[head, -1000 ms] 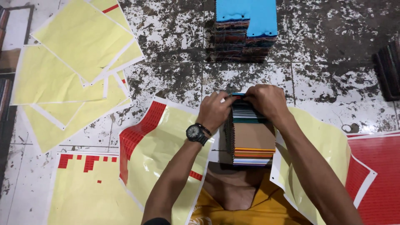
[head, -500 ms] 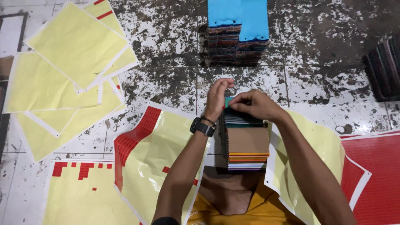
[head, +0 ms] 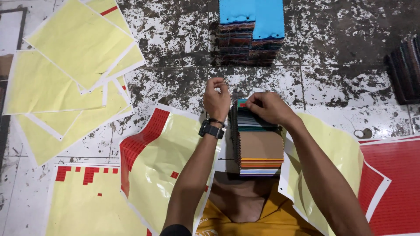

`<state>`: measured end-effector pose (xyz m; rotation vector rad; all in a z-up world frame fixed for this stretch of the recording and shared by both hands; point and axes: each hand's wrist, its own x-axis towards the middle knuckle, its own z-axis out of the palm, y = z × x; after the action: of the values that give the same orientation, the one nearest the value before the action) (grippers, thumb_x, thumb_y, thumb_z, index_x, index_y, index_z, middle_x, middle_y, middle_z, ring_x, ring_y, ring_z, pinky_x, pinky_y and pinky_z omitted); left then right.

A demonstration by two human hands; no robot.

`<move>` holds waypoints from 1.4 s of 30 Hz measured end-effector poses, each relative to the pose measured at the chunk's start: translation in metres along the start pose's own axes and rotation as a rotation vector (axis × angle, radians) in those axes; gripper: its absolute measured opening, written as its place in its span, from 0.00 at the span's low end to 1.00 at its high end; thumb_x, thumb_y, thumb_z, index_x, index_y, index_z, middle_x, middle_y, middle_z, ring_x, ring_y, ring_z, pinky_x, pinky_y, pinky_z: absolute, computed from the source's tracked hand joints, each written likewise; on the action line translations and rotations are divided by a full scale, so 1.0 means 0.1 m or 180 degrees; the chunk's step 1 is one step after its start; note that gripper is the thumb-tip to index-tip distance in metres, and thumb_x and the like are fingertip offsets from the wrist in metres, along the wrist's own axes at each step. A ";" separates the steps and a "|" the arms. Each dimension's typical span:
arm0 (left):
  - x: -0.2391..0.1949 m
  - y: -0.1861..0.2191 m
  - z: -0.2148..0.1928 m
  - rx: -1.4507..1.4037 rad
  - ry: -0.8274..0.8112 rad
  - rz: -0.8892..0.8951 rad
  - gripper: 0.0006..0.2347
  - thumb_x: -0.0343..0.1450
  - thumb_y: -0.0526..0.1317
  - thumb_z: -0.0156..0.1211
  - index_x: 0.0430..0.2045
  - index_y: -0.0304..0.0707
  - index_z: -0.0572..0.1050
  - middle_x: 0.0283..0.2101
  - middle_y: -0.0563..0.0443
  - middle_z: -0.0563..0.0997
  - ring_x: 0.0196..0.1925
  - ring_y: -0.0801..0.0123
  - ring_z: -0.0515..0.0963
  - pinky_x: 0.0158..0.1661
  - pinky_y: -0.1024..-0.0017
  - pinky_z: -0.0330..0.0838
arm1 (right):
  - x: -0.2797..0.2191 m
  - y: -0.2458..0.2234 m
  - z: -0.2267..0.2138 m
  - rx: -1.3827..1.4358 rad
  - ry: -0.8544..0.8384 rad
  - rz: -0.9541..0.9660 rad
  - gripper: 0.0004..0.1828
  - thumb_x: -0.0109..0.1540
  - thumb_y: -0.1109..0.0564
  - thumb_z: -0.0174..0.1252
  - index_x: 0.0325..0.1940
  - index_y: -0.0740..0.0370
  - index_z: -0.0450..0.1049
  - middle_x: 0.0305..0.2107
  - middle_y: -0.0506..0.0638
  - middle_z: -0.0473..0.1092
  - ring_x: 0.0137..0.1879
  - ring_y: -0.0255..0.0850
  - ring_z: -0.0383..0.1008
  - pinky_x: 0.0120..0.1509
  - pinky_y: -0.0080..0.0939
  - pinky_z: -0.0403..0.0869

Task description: The person peels red adhesive strips from yellow backing sheets and applies them to the spines of stacked notebooks. They then place a blue cover sheet over the stack and press it down to secure the binding.

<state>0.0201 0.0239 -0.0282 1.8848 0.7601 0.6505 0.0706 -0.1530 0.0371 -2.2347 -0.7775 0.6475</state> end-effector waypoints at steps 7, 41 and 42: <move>-0.13 -0.34 -0.28 0.0057 -0.0389 0.1262 0.07 0.72 0.31 0.52 0.37 0.48 0.75 0.34 0.57 0.78 0.40 0.61 0.82 0.43 0.61 0.77 | 0.03 -0.03 0.10 -0.0432 0.0129 0.0084 0.13 0.65 0.51 0.59 0.42 0.62 0.82 0.31 0.61 0.80 0.44 0.60 0.80 0.49 0.57 0.76; -0.21 -0.43 -0.24 0.1019 -0.0625 0.3192 0.08 0.70 0.35 0.53 0.36 0.54 0.78 0.37 0.60 0.72 0.40 0.61 0.77 0.36 0.63 0.72 | 0.00 0.39 0.21 -0.1945 0.1453 -0.0645 0.07 0.55 0.52 0.72 0.27 0.51 0.79 0.28 0.46 0.75 0.40 0.48 0.79 0.40 0.49 0.79; -0.22 -0.42 -0.27 0.0763 -0.0639 0.2969 0.08 0.69 0.34 0.53 0.34 0.51 0.79 0.36 0.59 0.73 0.39 0.60 0.78 0.37 0.63 0.74 | -0.01 0.40 0.20 -0.2052 0.1657 -0.0903 0.08 0.55 0.54 0.73 0.26 0.52 0.78 0.28 0.44 0.75 0.41 0.46 0.78 0.40 0.46 0.78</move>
<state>-0.0228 0.0374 -0.0584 2.4616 -0.2379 0.9299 0.0710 -0.1686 -0.0047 -2.5999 -1.0947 -0.3758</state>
